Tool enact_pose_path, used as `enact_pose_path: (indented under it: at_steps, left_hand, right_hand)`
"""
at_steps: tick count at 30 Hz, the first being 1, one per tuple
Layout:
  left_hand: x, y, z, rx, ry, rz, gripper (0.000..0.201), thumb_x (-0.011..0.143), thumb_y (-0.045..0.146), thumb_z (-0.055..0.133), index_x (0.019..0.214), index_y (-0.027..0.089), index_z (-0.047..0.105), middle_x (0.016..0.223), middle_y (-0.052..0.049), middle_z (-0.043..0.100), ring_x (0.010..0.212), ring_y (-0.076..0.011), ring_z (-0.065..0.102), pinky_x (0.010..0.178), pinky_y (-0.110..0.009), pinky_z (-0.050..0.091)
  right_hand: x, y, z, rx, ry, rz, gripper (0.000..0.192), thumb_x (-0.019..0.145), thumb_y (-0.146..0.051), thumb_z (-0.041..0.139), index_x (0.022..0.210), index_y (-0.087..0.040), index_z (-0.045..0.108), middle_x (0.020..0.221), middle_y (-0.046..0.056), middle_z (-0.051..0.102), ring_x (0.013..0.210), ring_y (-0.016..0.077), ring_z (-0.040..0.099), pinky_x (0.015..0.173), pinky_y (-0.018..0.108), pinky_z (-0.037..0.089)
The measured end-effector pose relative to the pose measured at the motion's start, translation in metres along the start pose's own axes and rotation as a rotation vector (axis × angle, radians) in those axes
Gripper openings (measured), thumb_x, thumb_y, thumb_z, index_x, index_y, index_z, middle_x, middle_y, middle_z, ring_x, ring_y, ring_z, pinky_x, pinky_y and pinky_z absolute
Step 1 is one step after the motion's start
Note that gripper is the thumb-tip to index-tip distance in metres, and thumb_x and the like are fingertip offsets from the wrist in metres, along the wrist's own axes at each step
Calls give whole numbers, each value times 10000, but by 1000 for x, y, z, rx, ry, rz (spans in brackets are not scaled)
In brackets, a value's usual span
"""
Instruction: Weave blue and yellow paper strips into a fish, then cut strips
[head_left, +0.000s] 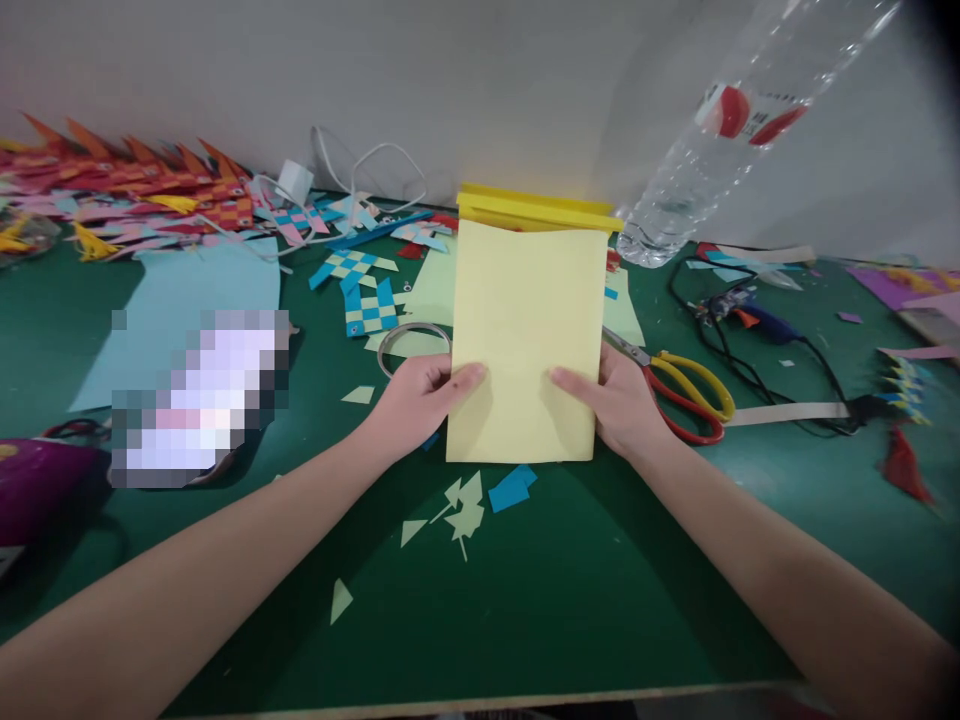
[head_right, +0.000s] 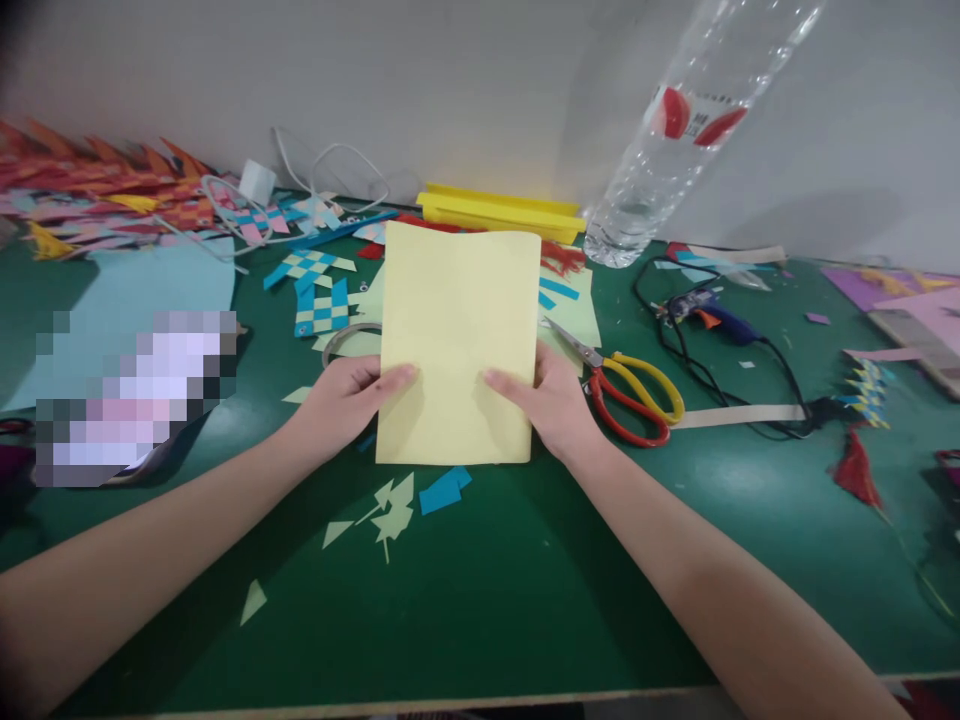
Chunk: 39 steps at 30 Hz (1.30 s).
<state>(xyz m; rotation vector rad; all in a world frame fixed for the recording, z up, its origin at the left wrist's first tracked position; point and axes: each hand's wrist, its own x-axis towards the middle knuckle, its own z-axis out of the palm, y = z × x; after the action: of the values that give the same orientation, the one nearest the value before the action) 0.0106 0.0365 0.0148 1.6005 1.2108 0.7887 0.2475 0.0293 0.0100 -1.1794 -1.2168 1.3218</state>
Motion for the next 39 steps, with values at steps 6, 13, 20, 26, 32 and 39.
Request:
enact_pose_path:
  at_steps: [6,13,20,26,32,39]
  left_hand:
    - [-1,2,-1,59,20,-28,389,899,511,535,771,167,662,804,-60,701,661,-133,603,519,-203,426]
    - [-3,2,-1,31,21,-43,401,889,525,531,770,164,660,790,-63,687,648,-134,589,511,-206,425]
    - [-2,3,0,57,29,-28,416,885,530,520,733,163,642,748,-52,672,615,-120,568,498,-198,402]
    - [-2,6,0,75,28,-35,433,881,534,505,688,161,613,704,-47,641,584,-114,534,478,-202,372]
    - [-2,6,-1,80,19,-30,439,886,533,488,695,160,621,705,-48,636,579,-115,527,482,-210,375]
    - [-1,4,-1,78,19,-4,430,894,529,496,695,165,610,702,-39,638,595,-112,538,486,-198,373]
  right_hand:
    - [0,0,-1,50,-21,22,396,727,-315,807,1093,-269,662,1185,29,721,1068,269,688,910,450,604]
    - [-1,1,-1,45,-29,34,391,741,-333,795,1101,-278,653,1203,31,712,1061,276,693,890,461,613]
    - [-1,1,0,22,-32,33,406,747,-370,783,1112,-272,636,1204,48,710,1067,293,691,897,490,608]
    - [-1,1,0,44,-22,51,393,746,-352,789,1102,-277,640,1176,36,723,1048,279,699,881,465,619]
    - [-1,2,1,47,-10,45,410,737,-371,794,1106,-276,642,1168,36,726,1042,282,700,876,472,620]
    - [-1,1,1,39,-18,33,414,742,-377,787,1113,-271,639,1187,37,718,1068,291,688,892,490,610]
